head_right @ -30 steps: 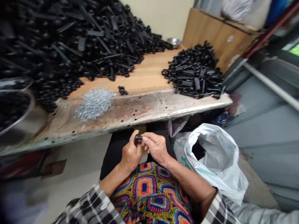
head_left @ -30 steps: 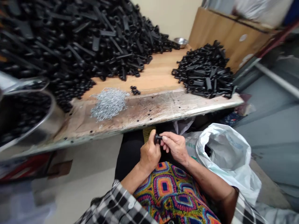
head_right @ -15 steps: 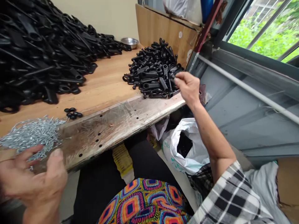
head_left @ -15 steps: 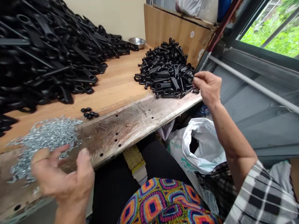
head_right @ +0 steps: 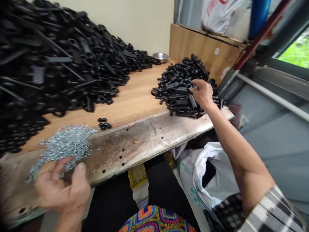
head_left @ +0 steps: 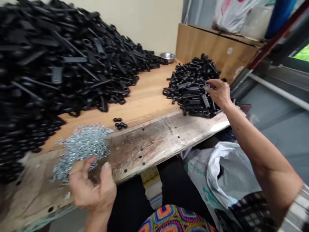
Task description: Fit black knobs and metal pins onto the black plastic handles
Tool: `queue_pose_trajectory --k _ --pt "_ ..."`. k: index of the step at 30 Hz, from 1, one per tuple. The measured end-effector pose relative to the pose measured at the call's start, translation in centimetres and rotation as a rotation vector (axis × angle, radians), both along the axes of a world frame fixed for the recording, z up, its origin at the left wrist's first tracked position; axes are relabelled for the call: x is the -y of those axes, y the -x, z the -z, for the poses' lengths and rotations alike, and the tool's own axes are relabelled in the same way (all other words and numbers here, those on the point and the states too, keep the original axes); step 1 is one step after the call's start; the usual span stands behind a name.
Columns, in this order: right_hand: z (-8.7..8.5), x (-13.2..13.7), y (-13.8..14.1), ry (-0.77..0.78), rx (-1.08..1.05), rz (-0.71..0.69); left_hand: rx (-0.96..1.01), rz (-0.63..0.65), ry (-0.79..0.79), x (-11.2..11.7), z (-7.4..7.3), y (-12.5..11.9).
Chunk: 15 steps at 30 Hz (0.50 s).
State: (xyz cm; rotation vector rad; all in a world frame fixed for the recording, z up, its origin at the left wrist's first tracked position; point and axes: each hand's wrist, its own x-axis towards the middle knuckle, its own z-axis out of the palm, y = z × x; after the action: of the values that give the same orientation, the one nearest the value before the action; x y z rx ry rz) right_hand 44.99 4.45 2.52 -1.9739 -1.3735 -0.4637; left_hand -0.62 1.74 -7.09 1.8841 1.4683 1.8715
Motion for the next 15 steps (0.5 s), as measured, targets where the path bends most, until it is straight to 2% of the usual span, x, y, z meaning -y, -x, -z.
queue_pose_trajectory --k 3,6,12,15 --pt "0.7 -1.6 5.5 0.102 0.068 -0.207 0.051 0.028 0.028 0.1 0.0 0.2" --pt "0.8 -4.6 10.4 0.238 0.117 -0.309 0.170 0.069 0.116 0.5 -0.3 0.6" --pt "1.3 -13.0 18.6 0.412 0.071 -0.446 0.506 0.145 0.303 1.3 -1.0 1.4" --pt "2.2 -17.8 22.4 0.446 0.033 -0.536 0.532 0.131 0.431 1.6 -0.8 2.0"
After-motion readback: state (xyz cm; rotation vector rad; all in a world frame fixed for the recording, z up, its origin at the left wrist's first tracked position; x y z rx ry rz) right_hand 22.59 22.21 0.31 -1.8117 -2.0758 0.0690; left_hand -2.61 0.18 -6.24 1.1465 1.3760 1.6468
